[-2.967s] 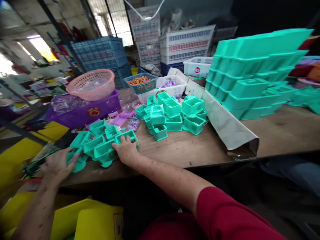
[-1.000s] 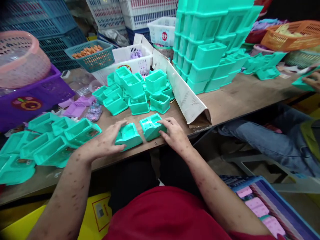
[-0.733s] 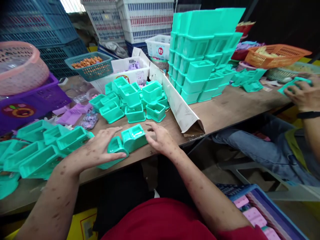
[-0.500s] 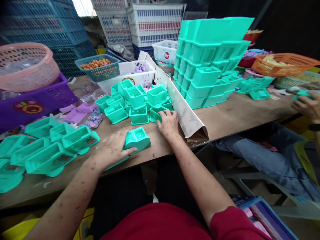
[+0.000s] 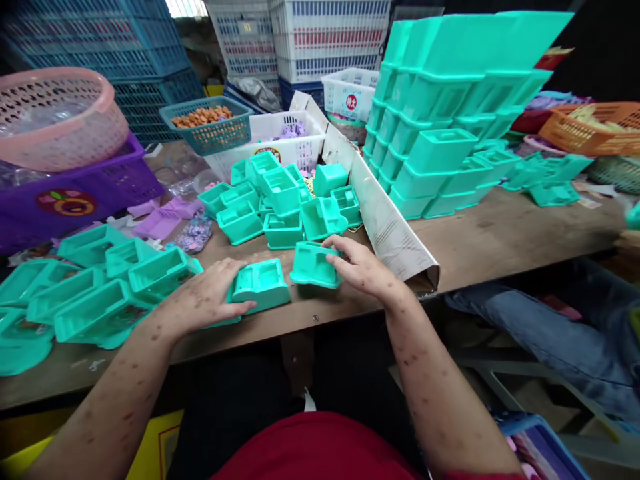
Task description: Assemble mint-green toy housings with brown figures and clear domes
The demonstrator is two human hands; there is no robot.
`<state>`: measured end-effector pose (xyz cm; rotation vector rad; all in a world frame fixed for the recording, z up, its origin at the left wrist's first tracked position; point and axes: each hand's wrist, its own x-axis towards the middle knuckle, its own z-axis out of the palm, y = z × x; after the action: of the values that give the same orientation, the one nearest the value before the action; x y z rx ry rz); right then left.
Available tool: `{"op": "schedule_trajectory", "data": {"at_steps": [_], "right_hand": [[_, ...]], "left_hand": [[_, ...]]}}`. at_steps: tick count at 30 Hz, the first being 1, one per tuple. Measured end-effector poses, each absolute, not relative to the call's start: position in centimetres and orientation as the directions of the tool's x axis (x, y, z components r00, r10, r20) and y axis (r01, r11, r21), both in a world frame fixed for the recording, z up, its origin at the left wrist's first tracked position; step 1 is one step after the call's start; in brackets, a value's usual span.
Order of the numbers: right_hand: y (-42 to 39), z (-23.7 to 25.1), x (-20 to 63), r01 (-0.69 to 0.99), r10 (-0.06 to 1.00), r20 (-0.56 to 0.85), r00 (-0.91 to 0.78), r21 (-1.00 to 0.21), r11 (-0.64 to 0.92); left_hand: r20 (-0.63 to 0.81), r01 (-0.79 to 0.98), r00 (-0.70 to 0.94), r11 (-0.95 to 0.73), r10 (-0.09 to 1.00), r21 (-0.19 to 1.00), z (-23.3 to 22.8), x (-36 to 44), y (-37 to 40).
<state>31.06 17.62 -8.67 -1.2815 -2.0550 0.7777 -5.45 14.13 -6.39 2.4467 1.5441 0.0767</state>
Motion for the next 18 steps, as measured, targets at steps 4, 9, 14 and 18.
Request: {"op": "schedule_trajectory", "data": {"at_steps": [4,9,14,18], "right_hand": [[18.7,-9.2,30.2,0.531,0.888,0.062,-0.455,-0.782,0.327],[20.0,-10.7,28.0,0.572,0.925,0.262,-0.276,-0.729,0.377],[22.7,-11.0,27.1,0.727,0.866,0.474,0.157,-0.649,0.223],[24.6,-12.4,26.7,0.731,0.927,0.352,0.128,-0.665,0.151]], "left_hand": [[-0.079,0.865,0.47,-0.441,0.879,0.241,-6.8,-6.9,14.4],[-0.002,0.864,0.475,-0.466,0.88,0.193,-6.5,-7.4,13.6],[0.094,0.801,0.55,-0.556,0.83,0.221,-5.7,-1.8,14.0],[0.021,0.809,0.551,-0.539,0.835,0.235,-6.0,1.9,15.4]]}}
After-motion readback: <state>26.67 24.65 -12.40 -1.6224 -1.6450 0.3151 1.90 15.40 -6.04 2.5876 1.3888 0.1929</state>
